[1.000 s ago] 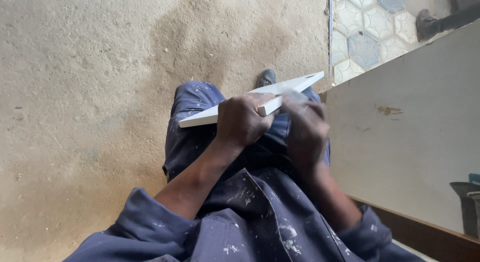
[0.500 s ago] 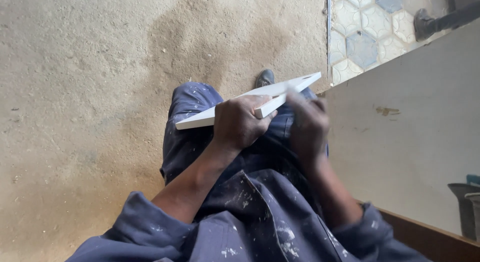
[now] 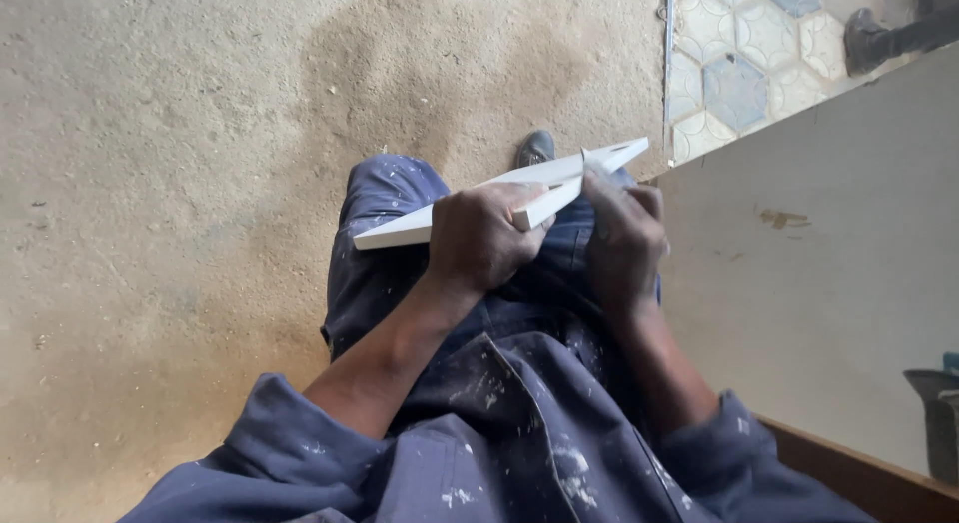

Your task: Sanding the edges and flat surface of a white furniture panel with sandpaper to smooth it.

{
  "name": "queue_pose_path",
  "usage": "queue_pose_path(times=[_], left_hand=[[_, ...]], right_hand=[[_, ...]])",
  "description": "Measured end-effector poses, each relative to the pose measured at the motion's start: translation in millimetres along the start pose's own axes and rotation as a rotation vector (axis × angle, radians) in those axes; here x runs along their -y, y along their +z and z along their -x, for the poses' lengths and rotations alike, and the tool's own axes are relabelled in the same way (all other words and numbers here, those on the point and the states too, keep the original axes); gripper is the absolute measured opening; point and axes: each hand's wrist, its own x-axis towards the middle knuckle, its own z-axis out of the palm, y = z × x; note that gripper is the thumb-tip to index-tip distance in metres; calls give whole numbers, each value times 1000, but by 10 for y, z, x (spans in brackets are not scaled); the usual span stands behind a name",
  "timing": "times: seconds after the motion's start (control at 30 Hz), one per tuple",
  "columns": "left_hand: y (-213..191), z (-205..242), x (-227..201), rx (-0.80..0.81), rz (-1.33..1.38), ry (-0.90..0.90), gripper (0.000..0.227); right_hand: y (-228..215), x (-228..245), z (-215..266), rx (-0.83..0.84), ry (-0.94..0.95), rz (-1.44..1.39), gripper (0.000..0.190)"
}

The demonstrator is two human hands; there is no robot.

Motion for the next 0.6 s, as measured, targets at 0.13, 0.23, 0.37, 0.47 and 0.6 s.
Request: queue_pose_path(times=[0.13, 0.23, 0.37, 0.47, 0.6], left_hand=[[26, -5, 38, -20, -34, 2, 12], [-68, 20, 7, 24, 23, 5, 29], [-37, 2, -37, 2, -1, 17, 24], [-31, 21, 28, -8, 0, 32, 24], [-38, 11, -42, -15, 33, 16, 29]], right_hand=[[-1, 426, 191, 29, 12, -88, 43], [175, -99, 225, -130, -82, -89, 20], [-33, 418, 155, -54, -18, -44, 21], [75, -165, 308, -23, -34, 10, 18], [-12, 46, 13, -35, -69, -30, 21]])
